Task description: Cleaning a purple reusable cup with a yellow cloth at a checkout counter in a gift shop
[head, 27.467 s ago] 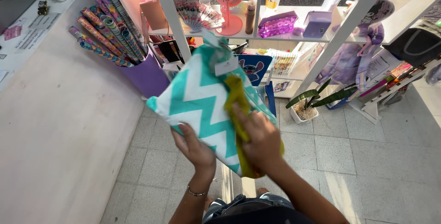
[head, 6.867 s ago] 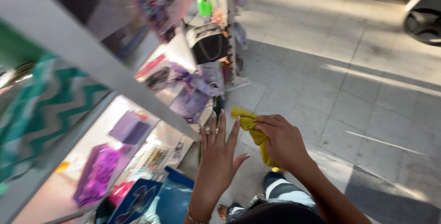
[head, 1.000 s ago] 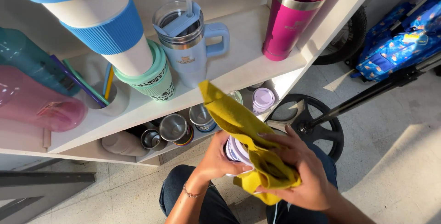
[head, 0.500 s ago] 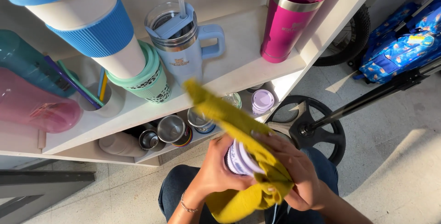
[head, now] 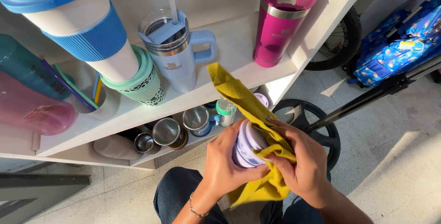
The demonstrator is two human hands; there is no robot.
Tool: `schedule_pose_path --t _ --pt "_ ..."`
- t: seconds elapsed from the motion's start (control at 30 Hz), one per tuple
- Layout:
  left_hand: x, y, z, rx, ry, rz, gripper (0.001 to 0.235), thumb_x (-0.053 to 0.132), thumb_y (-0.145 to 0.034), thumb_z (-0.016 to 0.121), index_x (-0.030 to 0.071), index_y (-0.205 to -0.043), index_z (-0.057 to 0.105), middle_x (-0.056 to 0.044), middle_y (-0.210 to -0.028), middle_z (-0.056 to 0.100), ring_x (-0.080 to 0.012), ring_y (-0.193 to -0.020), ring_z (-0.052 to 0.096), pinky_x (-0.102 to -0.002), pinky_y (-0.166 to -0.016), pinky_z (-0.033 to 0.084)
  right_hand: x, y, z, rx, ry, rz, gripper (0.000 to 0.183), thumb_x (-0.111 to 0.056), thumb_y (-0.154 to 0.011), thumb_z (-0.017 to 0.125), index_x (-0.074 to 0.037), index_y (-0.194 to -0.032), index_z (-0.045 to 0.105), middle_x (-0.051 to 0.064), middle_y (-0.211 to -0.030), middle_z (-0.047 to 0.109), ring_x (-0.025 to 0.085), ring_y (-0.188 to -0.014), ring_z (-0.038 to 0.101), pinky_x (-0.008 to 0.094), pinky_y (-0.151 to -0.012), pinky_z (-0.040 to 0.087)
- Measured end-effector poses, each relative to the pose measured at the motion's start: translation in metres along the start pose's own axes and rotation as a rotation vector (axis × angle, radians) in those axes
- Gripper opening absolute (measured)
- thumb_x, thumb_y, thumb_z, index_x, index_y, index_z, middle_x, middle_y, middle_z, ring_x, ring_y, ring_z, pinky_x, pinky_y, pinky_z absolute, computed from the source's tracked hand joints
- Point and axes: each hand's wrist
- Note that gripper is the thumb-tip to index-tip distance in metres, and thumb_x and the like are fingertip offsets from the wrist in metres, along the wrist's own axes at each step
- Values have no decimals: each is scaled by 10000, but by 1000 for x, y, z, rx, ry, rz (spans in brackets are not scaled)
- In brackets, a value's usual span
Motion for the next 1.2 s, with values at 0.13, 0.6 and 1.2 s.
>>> schedule_pose_path --t 0.13,0.6,1.2 --pt "-12 2 -3 67 -265 180 849 597 -834 714 28 -1429 506 -150 -1367 658 -296 -1090 714 -409 -913 580 2 3 9 51 11 46 556 -426 -946 567 74 -1185 613 195 -1258 705 317 -1107 740 347 -932 584" --pt "-36 13 23 -68 951 -394 534 427 -907 722 -3 -1211 630 -60 -1079 717 -146 -964 634 -299 -890 508 37 -5 25 -156 -637 8 957 -485 -725 848 38 -1412 436 234 -1456 533 353 -1375 571 415 -1206 506" --pt "-7 -11 40 187 747 -290 620 380 -872 761 -12 -1311 566 -135 -1118 742 -180 -986 686 -331 -883 577 41 63 82 189 -153 -98 663 -308 -1058 503 -16 -1596 247 336 -1681 121 521 -1599 171 601 -1361 228"
Point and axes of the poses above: each hand's wrist, its own y-axis away from the middle knuckle, its own z-axis out of the palm, x = y × z
